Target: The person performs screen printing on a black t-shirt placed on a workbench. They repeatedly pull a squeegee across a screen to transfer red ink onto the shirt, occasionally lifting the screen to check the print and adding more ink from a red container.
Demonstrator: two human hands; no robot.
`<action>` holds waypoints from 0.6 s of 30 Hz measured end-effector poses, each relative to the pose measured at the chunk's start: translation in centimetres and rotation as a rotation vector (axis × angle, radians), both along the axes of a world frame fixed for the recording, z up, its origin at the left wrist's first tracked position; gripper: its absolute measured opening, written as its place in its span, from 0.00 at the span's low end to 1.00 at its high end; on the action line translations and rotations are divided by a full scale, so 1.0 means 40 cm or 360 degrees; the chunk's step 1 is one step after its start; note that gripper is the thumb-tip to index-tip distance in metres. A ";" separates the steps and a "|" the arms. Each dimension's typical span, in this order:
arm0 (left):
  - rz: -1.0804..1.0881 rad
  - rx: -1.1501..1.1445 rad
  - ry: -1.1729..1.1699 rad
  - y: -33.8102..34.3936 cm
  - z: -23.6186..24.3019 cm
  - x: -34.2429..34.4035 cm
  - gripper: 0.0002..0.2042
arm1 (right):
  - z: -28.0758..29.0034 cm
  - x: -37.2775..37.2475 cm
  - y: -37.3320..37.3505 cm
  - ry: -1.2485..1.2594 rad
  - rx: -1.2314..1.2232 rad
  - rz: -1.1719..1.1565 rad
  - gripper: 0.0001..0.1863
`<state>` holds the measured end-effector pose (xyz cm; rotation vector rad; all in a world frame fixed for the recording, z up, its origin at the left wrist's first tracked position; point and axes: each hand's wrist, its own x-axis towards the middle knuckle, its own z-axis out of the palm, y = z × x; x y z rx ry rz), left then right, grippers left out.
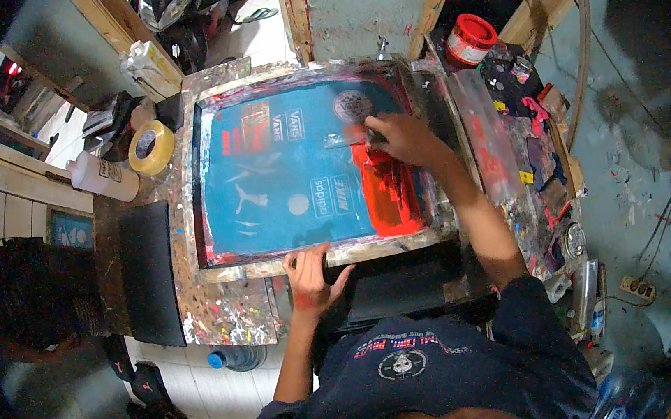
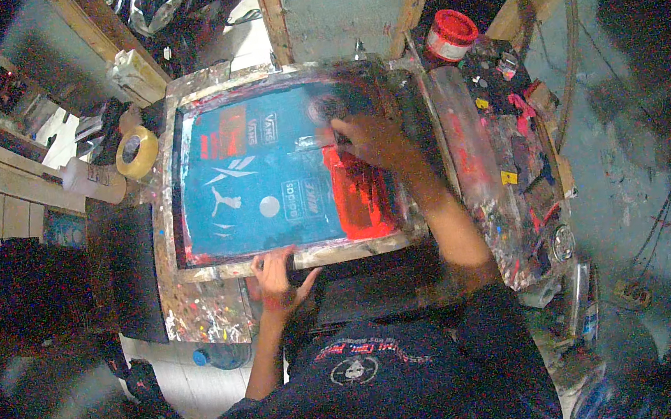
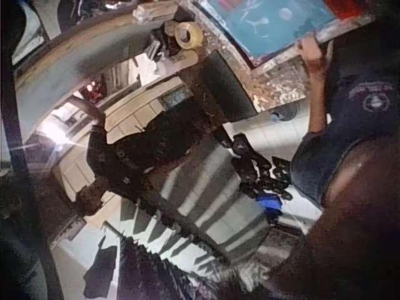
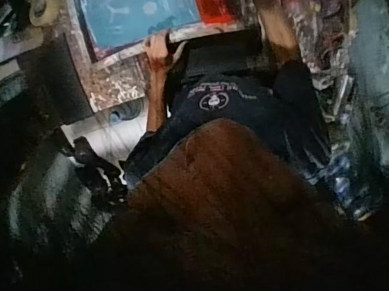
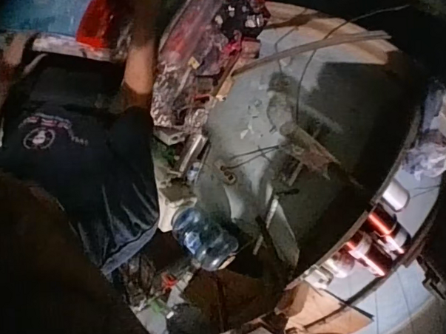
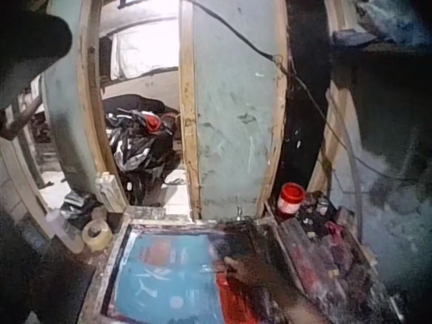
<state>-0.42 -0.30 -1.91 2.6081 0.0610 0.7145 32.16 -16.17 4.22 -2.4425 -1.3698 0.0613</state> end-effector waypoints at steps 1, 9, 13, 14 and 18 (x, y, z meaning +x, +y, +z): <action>0.0046 -0.0005 0.0005 -0.002 0.005 -0.005 0.33 | -0.012 -0.030 -0.006 -0.0118 0.0024 0.0009 0.24; 0.0112 0.0099 0.0085 0.022 0.021 -0.015 0.39 | -0.081 -0.467 -0.185 -0.0364 -0.0007 -0.0073 0.22; 0.0023 0.0141 0.0049 0.044 -0.017 -0.020 0.36 | -0.042 -0.511 -0.186 -0.0379 -0.0053 -0.0148 0.25; 0.0037 0.0119 0.0015 0.046 -0.017 -0.020 0.36 | -0.029 -0.519 -0.181 -0.0377 -0.0027 -0.0178 0.27; 0.0091 0.0014 -0.0006 0.049 0.058 -0.017 0.34 | 0.112 -0.540 -0.170 -0.0414 0.0034 -0.0197 0.37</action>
